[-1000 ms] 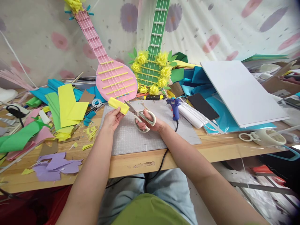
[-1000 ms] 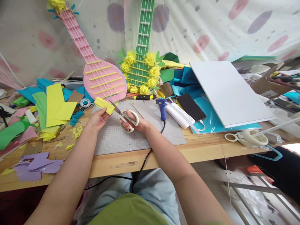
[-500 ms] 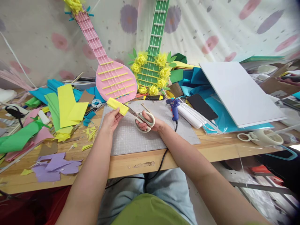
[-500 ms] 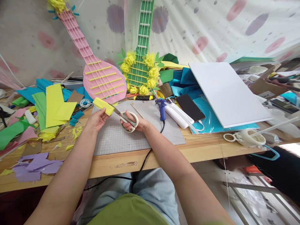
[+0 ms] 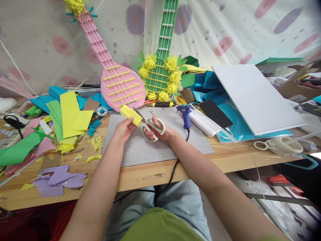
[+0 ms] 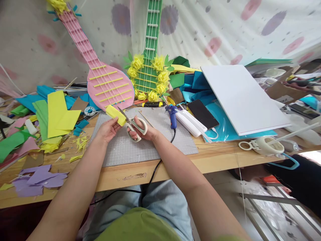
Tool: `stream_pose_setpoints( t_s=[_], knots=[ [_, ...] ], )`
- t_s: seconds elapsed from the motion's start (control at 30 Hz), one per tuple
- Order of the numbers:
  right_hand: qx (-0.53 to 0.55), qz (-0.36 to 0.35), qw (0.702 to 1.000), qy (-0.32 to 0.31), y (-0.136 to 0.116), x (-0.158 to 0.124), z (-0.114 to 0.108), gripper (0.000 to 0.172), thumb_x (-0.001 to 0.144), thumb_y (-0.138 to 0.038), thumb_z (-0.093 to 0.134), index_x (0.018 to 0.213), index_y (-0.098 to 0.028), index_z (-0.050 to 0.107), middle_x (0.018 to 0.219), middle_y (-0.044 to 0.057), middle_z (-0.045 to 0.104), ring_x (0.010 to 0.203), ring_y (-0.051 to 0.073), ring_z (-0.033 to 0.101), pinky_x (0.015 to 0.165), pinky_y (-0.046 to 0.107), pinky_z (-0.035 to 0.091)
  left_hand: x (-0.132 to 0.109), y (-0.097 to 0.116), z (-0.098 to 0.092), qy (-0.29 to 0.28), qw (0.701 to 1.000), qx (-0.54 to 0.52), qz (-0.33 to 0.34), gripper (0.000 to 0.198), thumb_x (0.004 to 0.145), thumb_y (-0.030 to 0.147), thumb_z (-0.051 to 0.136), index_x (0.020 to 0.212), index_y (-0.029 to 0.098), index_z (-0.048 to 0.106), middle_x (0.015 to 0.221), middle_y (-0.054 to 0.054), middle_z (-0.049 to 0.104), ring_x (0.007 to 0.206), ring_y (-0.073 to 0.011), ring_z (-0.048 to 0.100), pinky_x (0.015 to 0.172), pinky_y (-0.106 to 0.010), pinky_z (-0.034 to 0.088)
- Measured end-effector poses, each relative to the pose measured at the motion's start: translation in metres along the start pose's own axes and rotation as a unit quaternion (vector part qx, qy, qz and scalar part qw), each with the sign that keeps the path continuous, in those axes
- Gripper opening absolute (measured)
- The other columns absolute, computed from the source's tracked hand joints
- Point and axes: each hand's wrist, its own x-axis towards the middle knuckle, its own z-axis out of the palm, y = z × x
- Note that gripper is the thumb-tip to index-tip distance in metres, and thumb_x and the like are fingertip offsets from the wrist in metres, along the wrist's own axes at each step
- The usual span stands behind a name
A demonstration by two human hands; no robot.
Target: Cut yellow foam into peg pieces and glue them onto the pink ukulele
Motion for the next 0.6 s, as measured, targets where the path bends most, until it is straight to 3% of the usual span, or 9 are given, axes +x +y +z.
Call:
stream_pose_setpoints(
  t_s=[0.37, 0.6],
  knots=[
    [-0.009, -0.013, 1.0, 0.01, 0.0009, -0.0009, 0.0014, 0.057, 0.078, -0.066, 0.031, 0.077, -0.012, 0.05, 0.044, -0.007, 0.034, 0.036, 0.003, 0.028, 0.036, 0.015, 0.022, -0.001, 0.003, -0.0029, 0.005, 1.0, 0.006, 0.005, 0.009, 0.077, 0.011, 0.053, 0.077, 0.01, 0.062, 0.068, -0.005, 0.068, 0.06, -0.0104, 0.064, 0.06, -0.019, 0.051],
    [-0.021, 0.002, 1.0, 0.01, 0.0003, 0.0004, 0.0026, 0.068, 0.075, -0.072, 0.02, 0.076, -0.012, 0.051, 0.046, -0.005, 0.04, 0.04, 0.006, 0.038, 0.041, 0.018, 0.031, -0.003, -0.0037, -0.0014, -0.041, 0.997, 0.06, -0.01, 0.01, 0.074, 0.014, 0.056, 0.078, 0.009, 0.063, 0.072, -0.008, 0.069, 0.063, -0.0137, 0.065, 0.067, -0.024, 0.052]
  ],
)
